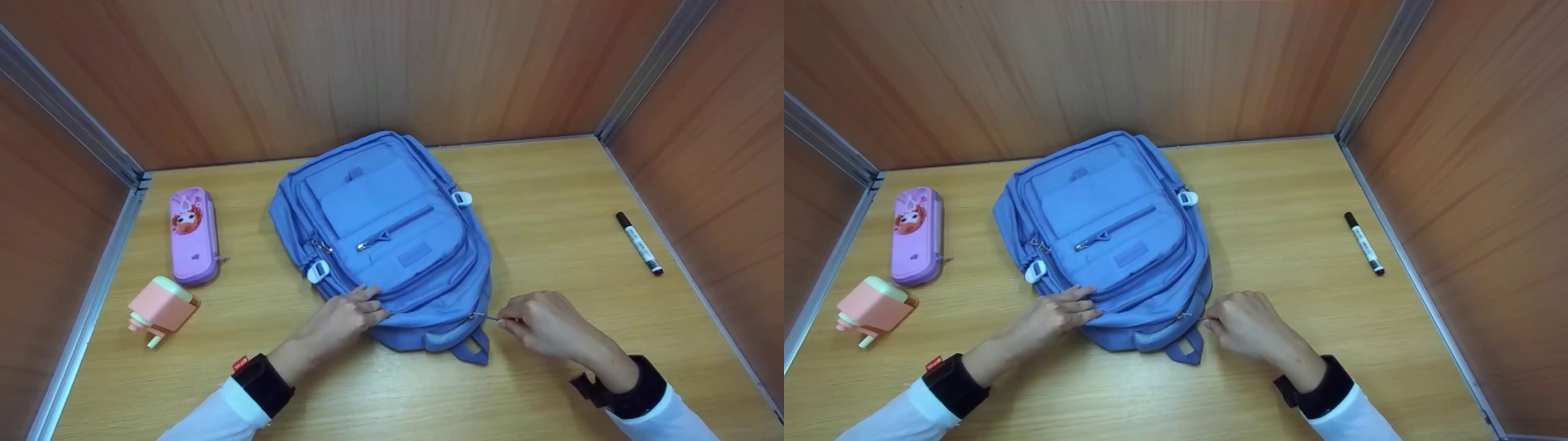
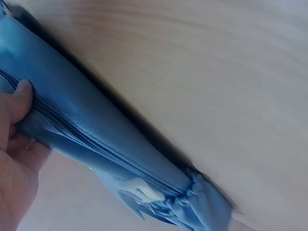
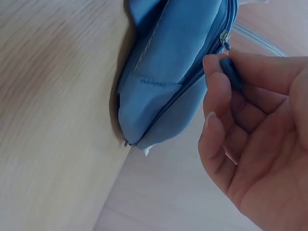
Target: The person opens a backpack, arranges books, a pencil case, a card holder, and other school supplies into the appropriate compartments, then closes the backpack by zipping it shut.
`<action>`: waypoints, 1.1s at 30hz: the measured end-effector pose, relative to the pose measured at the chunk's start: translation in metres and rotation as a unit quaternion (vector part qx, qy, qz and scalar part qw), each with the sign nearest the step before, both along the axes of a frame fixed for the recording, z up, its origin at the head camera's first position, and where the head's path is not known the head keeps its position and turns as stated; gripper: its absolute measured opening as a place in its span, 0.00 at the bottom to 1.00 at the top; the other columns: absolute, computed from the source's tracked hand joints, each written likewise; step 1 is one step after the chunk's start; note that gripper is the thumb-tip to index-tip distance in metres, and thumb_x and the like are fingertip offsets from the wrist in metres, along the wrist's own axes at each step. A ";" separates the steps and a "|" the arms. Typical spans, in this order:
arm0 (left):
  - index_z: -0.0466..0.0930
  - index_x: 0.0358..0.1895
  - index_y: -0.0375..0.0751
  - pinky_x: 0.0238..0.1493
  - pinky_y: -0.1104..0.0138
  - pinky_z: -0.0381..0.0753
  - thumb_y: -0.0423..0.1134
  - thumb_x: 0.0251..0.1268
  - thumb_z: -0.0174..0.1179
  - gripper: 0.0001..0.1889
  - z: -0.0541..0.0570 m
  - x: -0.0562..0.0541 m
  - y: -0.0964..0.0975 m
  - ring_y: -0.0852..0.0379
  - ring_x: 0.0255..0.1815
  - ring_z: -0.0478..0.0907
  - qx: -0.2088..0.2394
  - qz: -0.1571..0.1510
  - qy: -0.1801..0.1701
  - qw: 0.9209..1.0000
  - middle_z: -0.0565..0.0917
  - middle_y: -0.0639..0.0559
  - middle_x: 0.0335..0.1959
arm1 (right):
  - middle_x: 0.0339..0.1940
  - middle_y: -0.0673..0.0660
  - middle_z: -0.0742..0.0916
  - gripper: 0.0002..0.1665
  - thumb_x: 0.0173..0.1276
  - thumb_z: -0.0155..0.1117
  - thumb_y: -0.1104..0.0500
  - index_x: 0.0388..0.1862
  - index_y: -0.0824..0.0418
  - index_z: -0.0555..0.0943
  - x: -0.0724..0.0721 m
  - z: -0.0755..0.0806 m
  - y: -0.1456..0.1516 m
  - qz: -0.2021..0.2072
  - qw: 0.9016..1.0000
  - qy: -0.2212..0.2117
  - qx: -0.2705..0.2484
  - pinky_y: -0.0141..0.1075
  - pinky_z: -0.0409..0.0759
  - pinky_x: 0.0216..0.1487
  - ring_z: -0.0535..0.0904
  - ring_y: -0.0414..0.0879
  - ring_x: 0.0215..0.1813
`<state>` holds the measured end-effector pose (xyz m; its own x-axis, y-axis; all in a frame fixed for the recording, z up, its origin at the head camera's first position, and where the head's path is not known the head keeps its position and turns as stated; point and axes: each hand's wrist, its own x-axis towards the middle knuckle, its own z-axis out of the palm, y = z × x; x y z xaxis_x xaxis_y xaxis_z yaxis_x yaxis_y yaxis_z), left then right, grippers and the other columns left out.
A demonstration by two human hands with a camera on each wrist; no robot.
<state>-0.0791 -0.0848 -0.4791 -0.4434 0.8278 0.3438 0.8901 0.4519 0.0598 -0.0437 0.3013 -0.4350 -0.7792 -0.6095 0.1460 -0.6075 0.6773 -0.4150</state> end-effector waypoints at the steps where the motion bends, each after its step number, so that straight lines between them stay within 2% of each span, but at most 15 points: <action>1: 0.90 0.53 0.41 0.65 0.53 0.78 0.20 0.61 0.66 0.19 -0.001 -0.001 -0.004 0.42 0.63 0.83 0.004 0.002 0.001 1.000 0.90 0.45 0.51 | 0.28 0.44 0.87 0.03 0.66 0.74 0.65 0.36 0.60 0.92 0.000 0.000 0.000 0.000 1.000 -0.001 0.001 0.29 0.73 0.26 0.73 0.31 0.26; 7: 0.91 0.50 0.44 0.63 0.50 0.80 0.18 0.56 0.67 0.21 -0.005 -0.007 -0.022 0.40 0.61 0.84 0.023 0.022 0.018 0.999 0.90 0.48 0.49 | 0.27 0.44 0.87 0.03 0.66 0.74 0.65 0.35 0.60 0.92 -0.001 -0.001 -0.003 0.002 1.000 0.005 0.010 0.30 0.72 0.26 0.73 0.32 0.26; 18: 0.92 0.46 0.44 0.61 0.45 0.80 0.17 0.53 0.69 0.21 -0.005 -0.015 -0.044 0.37 0.61 0.83 0.045 0.074 0.023 0.996 0.91 0.49 0.45 | 0.30 0.47 0.89 0.03 0.67 0.74 0.64 0.37 0.61 0.93 -0.001 -0.003 -0.009 0.004 1.000 0.009 0.016 0.30 0.74 0.26 0.77 0.33 0.28; 23: 0.92 0.44 0.42 0.61 0.43 0.80 0.13 0.47 0.67 0.24 -0.005 -0.017 -0.049 0.34 0.59 0.84 0.057 0.103 0.009 0.993 0.91 0.46 0.44 | 0.31 0.48 0.90 0.04 0.67 0.74 0.65 0.38 0.61 0.92 -0.002 -0.003 -0.012 0.003 1.000 0.005 0.020 0.31 0.76 0.27 0.79 0.35 0.29; 26: 0.92 0.44 0.39 0.63 0.42 0.79 0.13 0.46 0.66 0.23 -0.003 -0.016 -0.048 0.33 0.59 0.84 0.049 0.125 -0.005 0.991 0.91 0.44 0.45 | 0.31 0.48 0.89 0.04 0.67 0.74 0.66 0.38 0.62 0.92 -0.001 -0.005 -0.014 0.002 1.000 0.008 0.015 0.31 0.77 0.27 0.79 0.35 0.29; 28: 0.91 0.45 0.37 0.66 0.42 0.76 0.15 0.47 0.67 0.21 0.000 -0.014 -0.046 0.32 0.60 0.83 0.034 0.143 -0.020 0.989 0.91 0.42 0.47 | 0.30 0.48 0.89 0.04 0.66 0.74 0.66 0.38 0.62 0.92 -0.001 -0.008 -0.017 0.002 1.000 0.015 0.006 0.32 0.78 0.28 0.80 0.36 0.29; 30: 0.90 0.50 0.36 0.70 0.41 0.71 0.22 0.49 0.67 0.21 0.004 -0.010 -0.043 0.32 0.62 0.81 0.015 0.165 -0.037 0.986 0.90 0.41 0.50 | 0.30 0.48 0.89 0.03 0.66 0.73 0.67 0.37 0.62 0.92 0.000 -0.010 -0.020 0.000 1.000 0.021 -0.004 0.32 0.78 0.27 0.80 0.36 0.29; 33: 0.86 0.57 0.35 0.74 0.39 0.66 0.34 0.47 0.67 0.28 0.012 -0.003 -0.036 0.36 0.62 0.81 0.006 0.182 -0.042 0.982 0.89 0.41 0.53 | 0.29 0.46 0.87 0.04 0.67 0.72 0.68 0.37 0.61 0.91 0.001 -0.014 -0.024 -0.003 1.000 0.014 -0.020 0.31 0.76 0.27 0.77 0.34 0.28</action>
<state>-0.0820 -0.1209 -0.4671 -0.7362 0.6060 0.3013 0.6619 0.7376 0.1336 -0.0423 0.2774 -0.4487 -0.7784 -0.5979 0.1913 -0.6149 0.6647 -0.4243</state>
